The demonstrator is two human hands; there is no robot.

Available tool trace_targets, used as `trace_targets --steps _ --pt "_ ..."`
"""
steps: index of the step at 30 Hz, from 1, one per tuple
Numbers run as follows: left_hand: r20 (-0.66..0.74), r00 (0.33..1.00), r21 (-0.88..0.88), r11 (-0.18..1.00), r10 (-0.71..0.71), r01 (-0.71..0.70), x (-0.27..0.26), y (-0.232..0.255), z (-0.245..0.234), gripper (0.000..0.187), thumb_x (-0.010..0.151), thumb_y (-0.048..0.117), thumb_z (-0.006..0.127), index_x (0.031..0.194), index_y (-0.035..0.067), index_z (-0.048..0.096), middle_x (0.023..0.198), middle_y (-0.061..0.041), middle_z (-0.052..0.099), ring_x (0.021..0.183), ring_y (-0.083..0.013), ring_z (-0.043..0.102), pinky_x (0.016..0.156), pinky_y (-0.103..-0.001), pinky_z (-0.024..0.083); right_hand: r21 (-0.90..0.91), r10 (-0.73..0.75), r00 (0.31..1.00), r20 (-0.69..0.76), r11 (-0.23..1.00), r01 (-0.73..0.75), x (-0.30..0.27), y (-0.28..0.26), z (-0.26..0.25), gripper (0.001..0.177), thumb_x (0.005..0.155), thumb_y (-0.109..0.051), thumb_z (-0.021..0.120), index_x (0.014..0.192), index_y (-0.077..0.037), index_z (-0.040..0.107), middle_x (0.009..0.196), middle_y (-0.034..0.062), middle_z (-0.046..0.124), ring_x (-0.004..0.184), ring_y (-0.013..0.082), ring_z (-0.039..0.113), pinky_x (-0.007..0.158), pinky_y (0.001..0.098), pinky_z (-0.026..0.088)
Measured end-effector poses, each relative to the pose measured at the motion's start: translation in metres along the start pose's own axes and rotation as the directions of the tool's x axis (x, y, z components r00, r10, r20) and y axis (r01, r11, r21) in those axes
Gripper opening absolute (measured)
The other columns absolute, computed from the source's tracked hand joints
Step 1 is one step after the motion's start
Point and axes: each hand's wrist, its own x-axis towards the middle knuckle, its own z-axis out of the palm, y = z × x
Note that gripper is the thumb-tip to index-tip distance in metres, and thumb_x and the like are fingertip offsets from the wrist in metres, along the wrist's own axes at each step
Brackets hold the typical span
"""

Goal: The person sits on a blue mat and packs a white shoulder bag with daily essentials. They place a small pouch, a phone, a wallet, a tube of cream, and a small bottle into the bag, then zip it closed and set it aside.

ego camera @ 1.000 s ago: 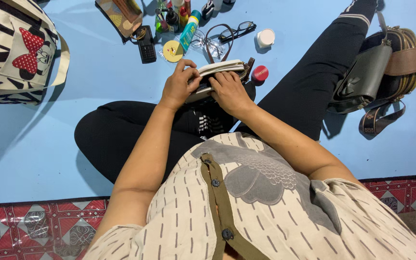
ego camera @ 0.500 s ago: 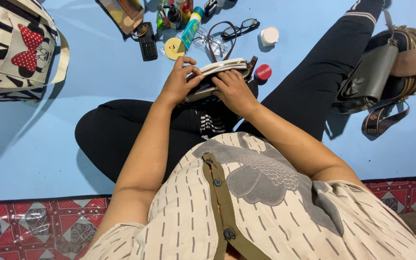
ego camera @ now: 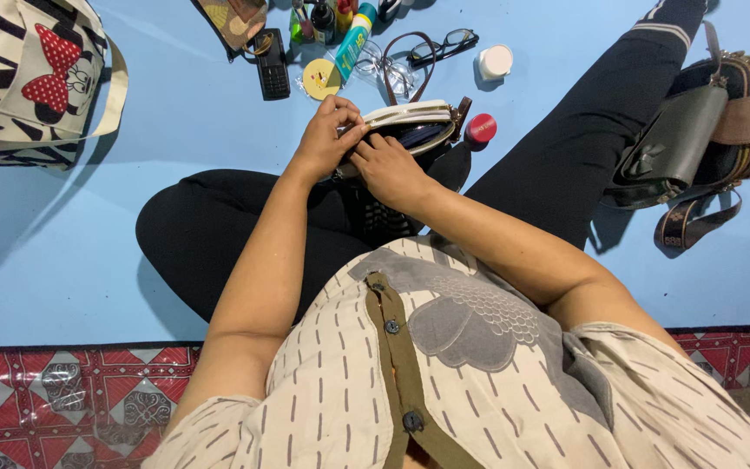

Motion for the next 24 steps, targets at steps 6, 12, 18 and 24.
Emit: trace_targets --steps 6,12,18,24 --pt "-0.003 0.998 0.032 0.997 -0.063 0.063 0.004 -0.004 -0.003 0.015 0.093 0.016 0.077 0.099 0.003 0.072 0.122 -0.006 0.055 0.107 -0.019 0.064 0.09 -0.031 0.059 0.193 0.019 0.998 -0.058 0.981 -0.007 0.0 0.012 -0.006 0.033 0.08 -0.013 0.071 0.112 -0.002 0.069 0.117 0.0114 0.062 0.114 0.0316 0.058 0.097 0.0439 0.048" --pt "0.012 0.999 0.002 0.999 -0.05 0.05 -0.001 -0.002 -0.003 0.022 0.09 0.021 0.079 0.108 0.01 0.073 0.125 -0.005 0.058 0.109 -0.0191 0.066 0.095 -0.033 0.057 0.274 0.184 0.891 -0.416 0.959 -0.071 -0.026 0.04 -0.035 0.021 0.086 -0.011 0.078 0.105 -0.005 0.073 0.107 0.0141 0.066 0.103 0.0353 0.062 0.089 0.0459 0.05" --pt "0.043 0.998 0.173 0.984 0.038 -0.045 -0.001 0.018 0.002 0.046 0.081 0.025 0.087 0.12 0.014 0.066 0.121 -0.008 0.059 0.114 -0.0276 0.063 0.098 -0.038 0.053 0.479 0.366 0.897 -0.25 0.851 -0.213 -0.002 0.091 -0.052 0.01 0.094 -0.009 0.077 0.104 -0.008 0.075 0.101 0.0093 0.069 0.098 0.0293 0.066 0.085 0.0421 0.052" --pt "0.071 0.996 0.233 0.97 0.049 -0.064 0.001 0.012 0.008 0.056 0.077 0.019 0.085 0.128 0.017 0.063 0.122 -0.009 0.061 0.117 -0.0309 0.062 0.099 -0.039 0.051 0.227 0.205 0.948 -0.242 0.962 -0.15 0.074 0.148 -0.022 0.025 0.088 -0.008 0.075 0.112 -0.011 0.076 0.101 0.0127 0.069 0.099 0.0364 0.065 0.083 0.0469 0.053"
